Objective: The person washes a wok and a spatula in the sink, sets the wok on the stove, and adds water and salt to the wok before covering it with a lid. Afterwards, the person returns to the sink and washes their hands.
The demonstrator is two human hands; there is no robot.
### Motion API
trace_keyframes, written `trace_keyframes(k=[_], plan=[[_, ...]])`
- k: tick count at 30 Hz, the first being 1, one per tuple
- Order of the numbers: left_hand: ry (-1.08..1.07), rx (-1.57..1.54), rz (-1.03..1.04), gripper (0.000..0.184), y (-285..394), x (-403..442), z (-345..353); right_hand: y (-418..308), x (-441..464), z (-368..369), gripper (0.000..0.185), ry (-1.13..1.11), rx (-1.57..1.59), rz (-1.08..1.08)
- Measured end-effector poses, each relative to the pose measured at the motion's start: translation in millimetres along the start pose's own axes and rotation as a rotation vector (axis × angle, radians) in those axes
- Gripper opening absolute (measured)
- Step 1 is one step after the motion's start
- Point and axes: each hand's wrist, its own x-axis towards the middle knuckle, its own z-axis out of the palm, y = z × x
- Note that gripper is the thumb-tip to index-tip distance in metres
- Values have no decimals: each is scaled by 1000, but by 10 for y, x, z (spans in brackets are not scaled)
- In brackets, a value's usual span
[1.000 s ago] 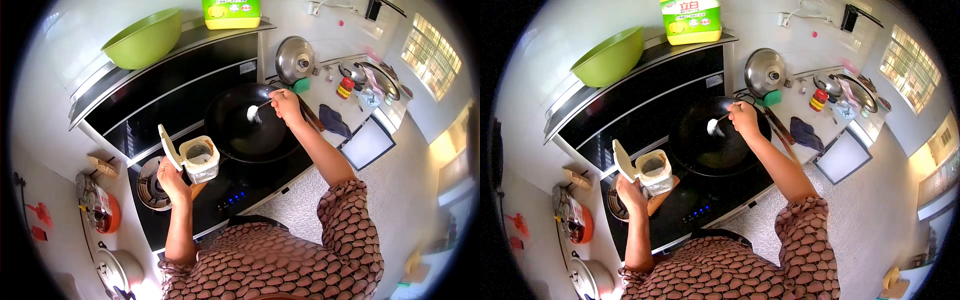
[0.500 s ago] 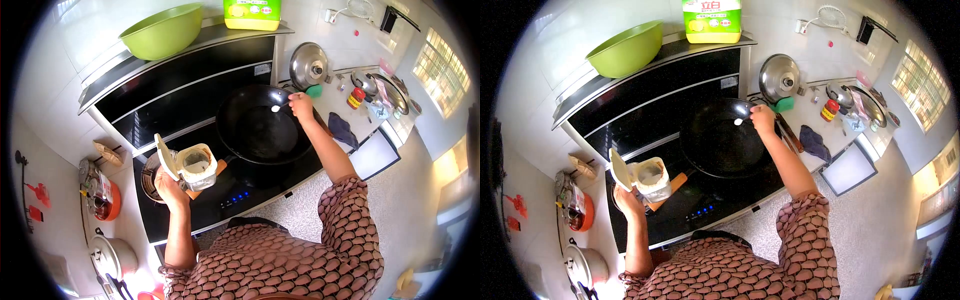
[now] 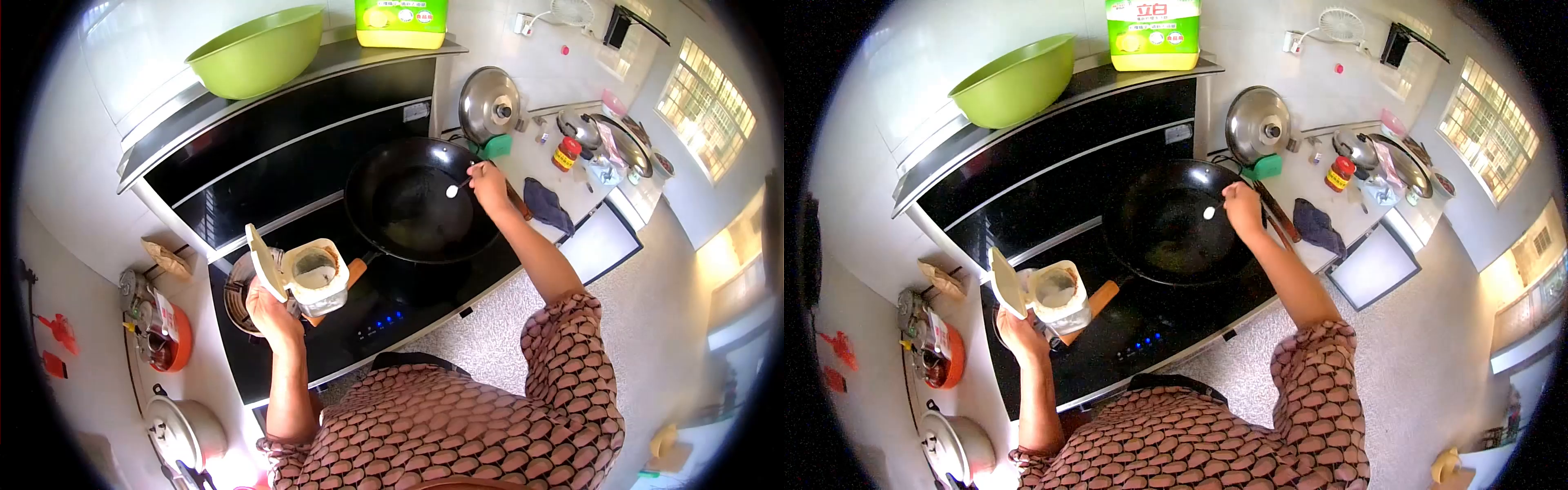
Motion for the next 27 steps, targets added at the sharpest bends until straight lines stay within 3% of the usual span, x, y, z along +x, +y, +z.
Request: trace_keyframes(k=[1, 3, 4, 7, 11, 13, 15, 17, 18, 21, 25, 27], plan=[[-8, 21, 18, 22, -7, 6, -15, -142, -138, -19, 21, -103, -15, 19], [18, -77, -99, 22, 85, -14, 39, -238, -312, 44, 20, -165, -100, -150], [7, -78, -103, 22, 62, -6, 31, -254, -360, 59, 19, -234, -171, -328], [-35, 31, -31, 22, -40, 40, -20, -337, -492, 105, 12, -250, -239, -602], [-87, 267, 281, 22, -119, 89, -56, -447, -547, -65, 8, -222, -381, -771], [-83, 298, 334, 23, -127, 71, -57, -533, -586, -178, 7, -185, -428, -920], [-97, 77, 159, 25, -79, 64, 9, -347, -477, -164, 12, -191, -484, -938], [-112, -34, 56, 26, -47, 78, 73, -295, -433, -167, 16, -10, -153, -715], [-108, -133, 5, 26, -16, 66, 122, -332, -461, -195, 17, -36, 108, -275], [-163, -266, -63, 25, -38, 88, 239, -296, -409, -278, 21, 27, 433, 177], [-214, -332, -105, 24, -62, 86, 415, -371, -436, -382, 21, 50, 507, 315], [-215, -282, -139, 25, -85, 68, 447, -386, -458, -375, 18, 100, 441, 33]])
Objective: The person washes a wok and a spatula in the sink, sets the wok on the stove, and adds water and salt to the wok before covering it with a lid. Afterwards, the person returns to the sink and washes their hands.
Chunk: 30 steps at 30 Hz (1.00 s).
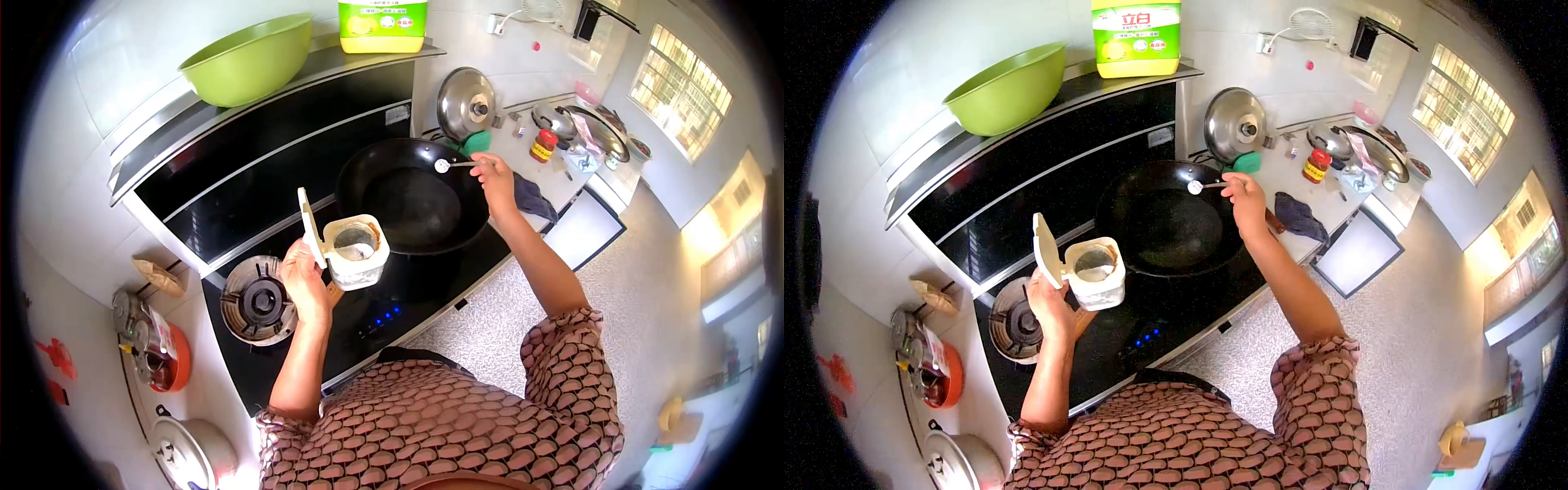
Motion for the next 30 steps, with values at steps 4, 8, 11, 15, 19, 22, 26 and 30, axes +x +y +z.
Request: trace_keyframes(k=[4, 8, 11, 15, 19, 22, 26, 30], plan=[[-68, 5, -24, 29, -102, 11, -29, 118, -84, 30, 13, -169, -733, -631], [-54, -70, 8, 24, -93, 11, 67, 138, -17, 56, 12, -104, -572, -545], [7, -99, -75, 25, -118, 31, 111, -29, -32, 41, 11, -83, -582, -665], [-37, -109, -52, 24, -177, -12, 130, 201, 44, -39, 12, -100, -678, -663], [-16, -130, -8, 26, -201, 2, 136, -36, 1, 75, 22, -91, -9, -123], [-62, -117, 2, 29, -304, 42, 81, -700, -332, 132, 21, -259, 362, 92], [-35, -66, 15, 32, -310, 12, 140, -1207, -829, 308, 19, -516, 248, -158], [-75, -49, 57, 36, -416, 15, 138, -1146, -1086, 627, 9, -572, -316, -638]])
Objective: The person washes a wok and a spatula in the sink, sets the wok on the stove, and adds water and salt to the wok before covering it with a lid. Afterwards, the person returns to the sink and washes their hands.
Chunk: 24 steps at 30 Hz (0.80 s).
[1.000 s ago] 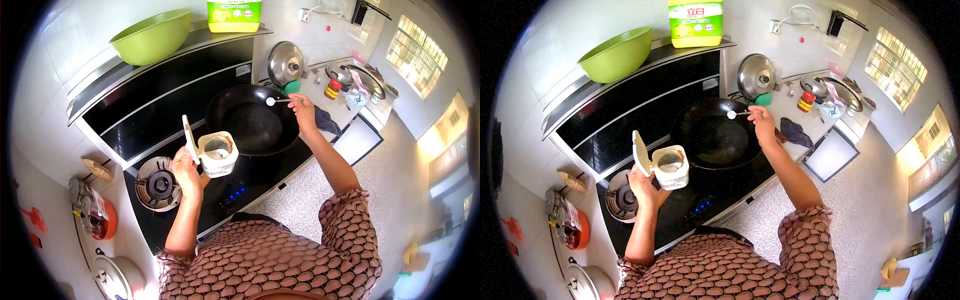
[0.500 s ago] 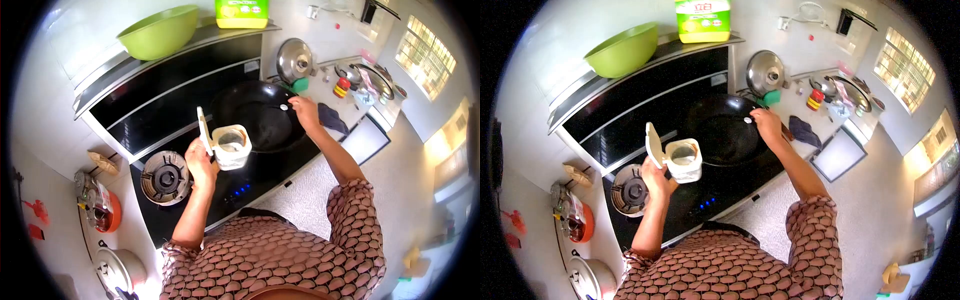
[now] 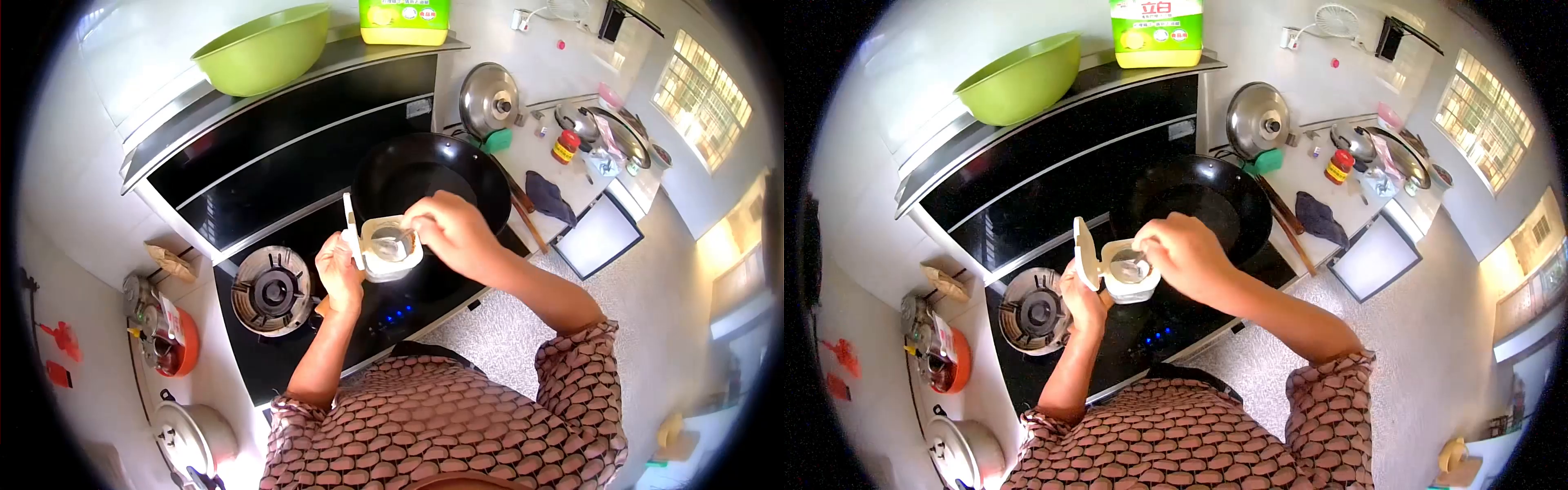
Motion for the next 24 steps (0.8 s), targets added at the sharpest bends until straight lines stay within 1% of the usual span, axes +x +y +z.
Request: trace_keyframes(k=[2, 4, 6, 7, 8, 10, 11, 12, 14, 15, 16, 18, 19, 22, 24], plan=[[-38, 26, -13, 36, -6, 16, -25, 36, 13, 97, 9, -88, -147, -118], [-37, 10, 1, 36, 54, 19, 13, 107, -33, 208, 11, -127, -147, -122], [-33, -7, 12, 35, 64, 13, 3, 134, -78, 275, 14, -164, 151, 92], [-33, -2, 9, 35, 44, 17, -27, 150, -77, 274, 14, -211, 344, 233], [-35, 3, 7, 35, 29, 21, -48, 186, -77, 280, 14, -213, 344, 234], [-30, -10, -8, 34, 22, 20, -65, 263, -67, 274, 18, -87, 638, 473], [-26, -23, -22, 34, 25, 20, -71, 264, -42, 222, 20, -64, 642, 490], [-27, -23, -17, 34, 43, 16, -62, 281, -45, 189, 21, -23, 675, 552], [51, 18, -41, 33, 84, 9, -24, 304, -47, 106, 21, 51, 660, 602], [46, 16, -39, 33, 66, 16, -37, 358, -49, 83, 19, 76, 722, 627], [35, 14, -36, 32, 32, 27, -66, 407, -58, 53, 19, 81, 719, 625], [19, 8, -36, 32, 8, 23, -66, 473, -77, -12, 19, 137, 846, 738], [38, -3, -52, 32, 8, 16, -48, 462, -70, -57, 19, 162, 857, 774], [46, -11, -70, 29, -55, 12, -58, 615, -71, -180, 19, 233, 872, 775], [92, 32, -98, 26, -91, 11, -66, 731, -26, -281, 19, 301, 838, 804]])
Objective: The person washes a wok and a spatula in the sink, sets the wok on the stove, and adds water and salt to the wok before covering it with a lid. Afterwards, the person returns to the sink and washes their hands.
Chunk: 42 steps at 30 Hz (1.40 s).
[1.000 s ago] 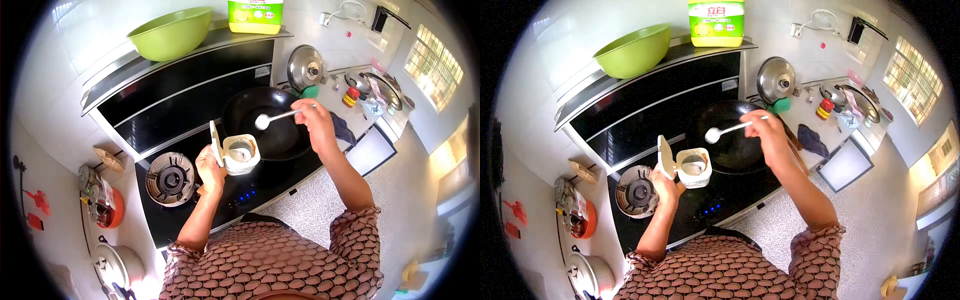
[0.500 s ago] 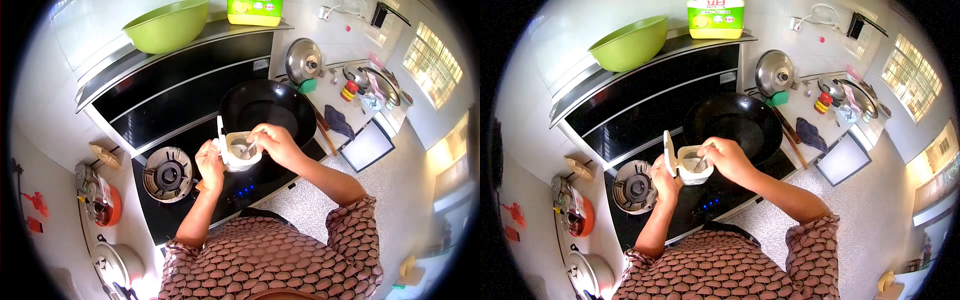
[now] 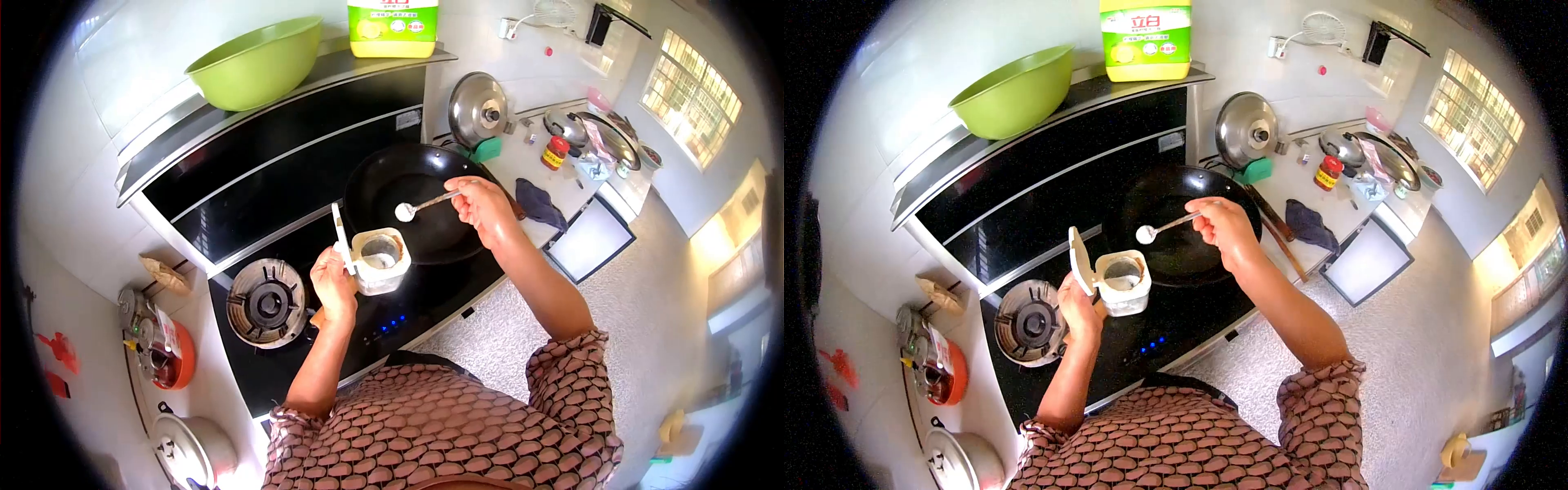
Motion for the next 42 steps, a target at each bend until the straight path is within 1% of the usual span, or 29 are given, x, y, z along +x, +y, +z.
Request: trace_keyframes(k=[2, 4, 6, 7, 8, 10, 12, 14, 15, 16, 18, 19, 20, 21, 22, 24, 26, 27, 28, 29, 30, 32, 34, 35, 36, 37, 38, 40, 42], plan=[[19, -20, -1, 23, -29, -6, -9, 1, 175, -123, 19, 53, -45, -111], [39, -37, -25, 25, 11, -30, -4, 4, 330, -155, 20, 98, -88, -147], [37, -41, -24, 25, 49, -50, -23, 190, 594, -211, 21, 130, -311, -379], [38, -33, -18, 25, 123, -85, -4, 315, 742, -264, 23, 169, -491, -468], [38, -25, -8, 25, 194, -110, 15, 422, 809, -300, 23, 163, -490, -465], [26, -6, 22, 25, 227, -124, -59, 512, 932, -329, 24, 198, -622, -375], [22, 15, 50, 26, 281, -158, -98, 537, 972, -350, 23, 191, -623, -372], [73, 7, 62, 26, 376, -204, -102, 579, 1030, -385, 22, 197, -547, -294], [104, 11, 79, 23, 382, -203, -113, 572, 1042, -383, 21, 173, -443, -252], [121, 14, 89, 23, 355, -190, -132, 582, 1014, -383, 20, 120, -235, -227], [132, -28, 89, 20, 291, -167, -198, 278, 707, -178, 19, 59, -169, -106], [184, -18, 62, 20, 305, -174, -169, 182, 601, -87, 20, 6, -124, -72], [153, -5, 53, 20, 249, -169, -231, 112, 503, 4, 20, -46, -78, -34], [150, -28, 48, 20, 217, -166, -239, 62, 395, 95, 20, -134, -38, -53], [147, -50, 44, 19, 186, -169, -232, -32, 201, 232, 19, -225, -65, -104], [148, -10, -20, 19, 165, -200, -277, -118, -116, 513, 19, -375, -275, -213], [140, -56, -42, 19, 298, -283, -232, -10, -302, 729, 19, -535, -465, -328], [117, -81, -94, 18, 344, -309, -296, 50, -387, 838, 18, -603, -473, -351], [90, -112, -147, 18, 376, -323, -347, 51, -486, 931, 28, -631, -630, -390], [175, -198, -82, 18, 365, -308, -326, 56, -567, 997, 37, -583, -728, -432], [143, -207, -178, 18, 350, -280, -547, 49, -639, 1051, 47, -531, -826, -479], [243, -187, -63, 19, 442, -330, -750, -49, -723, 1105, 58, -437, -913, -532], [326, -214, 22, 18, 456, -312, -1159, -39, -733, 1074, 57, -439, -715, -531], [370, -192, 58, 20, 680, -376, -1290, -11, -720, 1010, 55, -438, -685, -501], [412, -122, 73, 21, 826, -430, -1504, -3, -743, 972, 52, -428, -681, -456], [504, -19, 191, 20, 793, -421, -1851, 43, -742, 904, 49, -430, -684, -416], [611, 20, 193, 19, 1061, -529, -1961, 125, -710, 791, 45, -431, -757, -414], [668, 176, 342, 19, 1192, -611, -2523, 214, -760, 729, 41, -359, -710, -250], [759, 160, 440, 21, 1338, -684, -3026, 269, -814, 678, 38, -266, -725, -173]])
